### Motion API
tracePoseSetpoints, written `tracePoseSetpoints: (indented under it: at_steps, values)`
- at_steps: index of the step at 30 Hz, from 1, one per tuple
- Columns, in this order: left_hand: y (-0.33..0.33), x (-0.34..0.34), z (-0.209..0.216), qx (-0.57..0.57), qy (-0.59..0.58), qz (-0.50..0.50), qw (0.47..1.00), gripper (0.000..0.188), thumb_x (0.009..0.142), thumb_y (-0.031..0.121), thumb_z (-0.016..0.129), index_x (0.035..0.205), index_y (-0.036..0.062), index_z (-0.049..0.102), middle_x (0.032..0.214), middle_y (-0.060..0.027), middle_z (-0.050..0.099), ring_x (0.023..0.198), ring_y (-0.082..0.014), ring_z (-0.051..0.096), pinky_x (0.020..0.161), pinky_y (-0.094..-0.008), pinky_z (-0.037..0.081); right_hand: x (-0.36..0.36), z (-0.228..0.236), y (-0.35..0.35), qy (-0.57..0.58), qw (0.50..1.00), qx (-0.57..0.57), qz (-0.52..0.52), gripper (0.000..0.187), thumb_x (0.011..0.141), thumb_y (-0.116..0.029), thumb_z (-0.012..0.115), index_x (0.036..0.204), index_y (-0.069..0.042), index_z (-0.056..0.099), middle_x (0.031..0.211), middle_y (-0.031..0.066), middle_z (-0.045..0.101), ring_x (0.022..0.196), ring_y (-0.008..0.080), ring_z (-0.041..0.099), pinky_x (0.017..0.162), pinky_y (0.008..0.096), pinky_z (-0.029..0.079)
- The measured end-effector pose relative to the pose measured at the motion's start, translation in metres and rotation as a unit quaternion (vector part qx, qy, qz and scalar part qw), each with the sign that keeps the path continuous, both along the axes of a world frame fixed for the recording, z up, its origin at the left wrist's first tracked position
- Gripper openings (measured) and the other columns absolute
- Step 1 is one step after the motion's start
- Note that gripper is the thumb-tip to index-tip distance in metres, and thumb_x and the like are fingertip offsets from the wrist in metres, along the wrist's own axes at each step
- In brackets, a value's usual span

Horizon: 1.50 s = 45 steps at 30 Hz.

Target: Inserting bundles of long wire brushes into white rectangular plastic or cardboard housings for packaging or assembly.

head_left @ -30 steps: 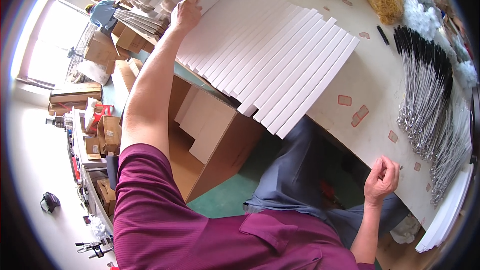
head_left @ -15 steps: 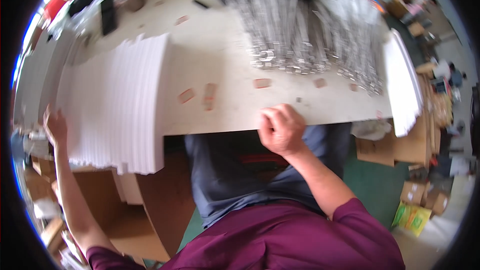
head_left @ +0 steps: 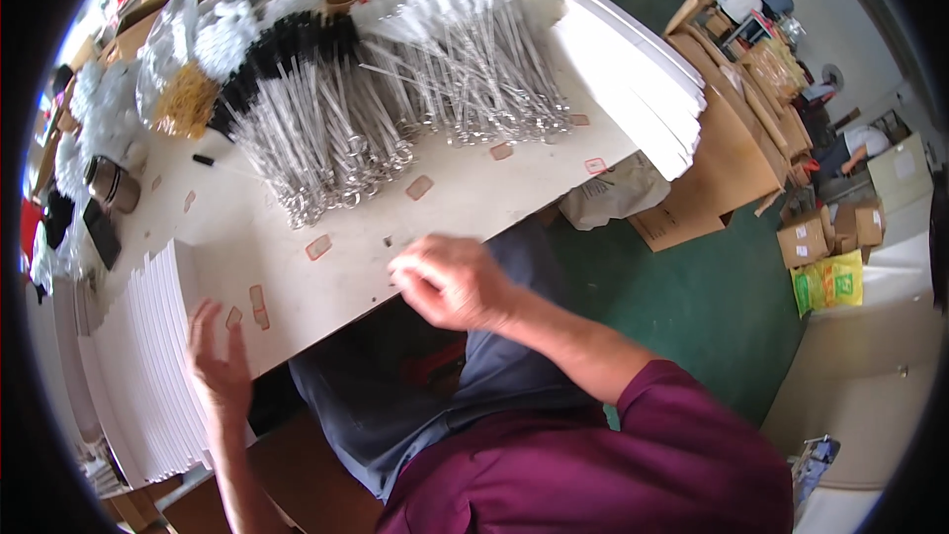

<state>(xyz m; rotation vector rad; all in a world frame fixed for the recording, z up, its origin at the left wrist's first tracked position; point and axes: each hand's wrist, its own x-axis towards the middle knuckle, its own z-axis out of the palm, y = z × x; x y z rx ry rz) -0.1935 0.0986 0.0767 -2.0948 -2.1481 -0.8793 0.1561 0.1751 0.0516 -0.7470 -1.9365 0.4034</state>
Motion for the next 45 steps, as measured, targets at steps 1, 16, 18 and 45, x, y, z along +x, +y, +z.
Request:
tracePoseSetpoints:
  at_steps: [1, 16, 18, 45]
  values:
    - [0.006, 0.012, -0.012, 0.006, -0.021, -0.027, 0.999, 0.029, 0.092, 0.006, 0.068, 0.119, -0.0023, 0.066, 0.127, -0.024, 0.066, 0.12, -0.041, 0.064, 0.106, -0.0465, 0.048, 0.026, 0.005, 0.008, -0.023, 0.997, 0.022, -0.064, 0.007, 0.087, -0.005, 0.071, 0.094, -0.007, 0.069, 0.083, 0.0086, 0.069, 0.07, 0.0267, 0.069, 0.062, 0.0382, 0.057]
    - [0.038, 0.062, -0.068, 0.066, -0.047, -0.007, 0.997, 0.021, 0.09, 0.005, 0.067, 0.109, -0.004, 0.068, 0.124, -0.0233, 0.068, 0.123, -0.0415, 0.06, 0.107, -0.0491, 0.046, 0.31, -0.01, 0.055, -0.428, 0.728, -0.092, -0.528, 0.066, 0.082, -0.015, 0.078, 0.14, 0.002, 0.05, 0.145, 0.0213, 0.048, 0.135, 0.0384, 0.046, 0.115, 0.048, 0.037]
    - [0.037, 0.065, -0.064, 0.055, -0.042, 0.0, 0.998, 0.021, 0.09, 0.004, 0.066, 0.109, -0.0043, 0.068, 0.124, -0.0237, 0.068, 0.123, -0.0418, 0.06, 0.107, -0.0493, 0.046, 0.313, -0.012, 0.059, -0.425, 0.728, -0.081, -0.532, 0.066, 0.082, -0.016, 0.078, 0.14, 0.002, 0.051, 0.144, 0.0209, 0.049, 0.133, 0.0376, 0.047, 0.114, 0.0476, 0.038]
    - [0.0, 0.115, -0.016, 0.115, -0.017, -0.157, 0.981, 0.029, 0.082, -0.003, 0.068, 0.111, -0.0029, 0.065, 0.115, -0.0225, 0.068, 0.111, -0.0433, 0.064, 0.102, -0.0529, 0.05, 0.161, 0.045, -0.002, -0.121, 0.977, -0.058, -0.168, 0.059, 0.076, -0.014, 0.079, 0.127, 0.001, 0.055, 0.116, 0.0232, 0.063, 0.106, 0.0403, 0.065, 0.092, 0.0458, 0.054]
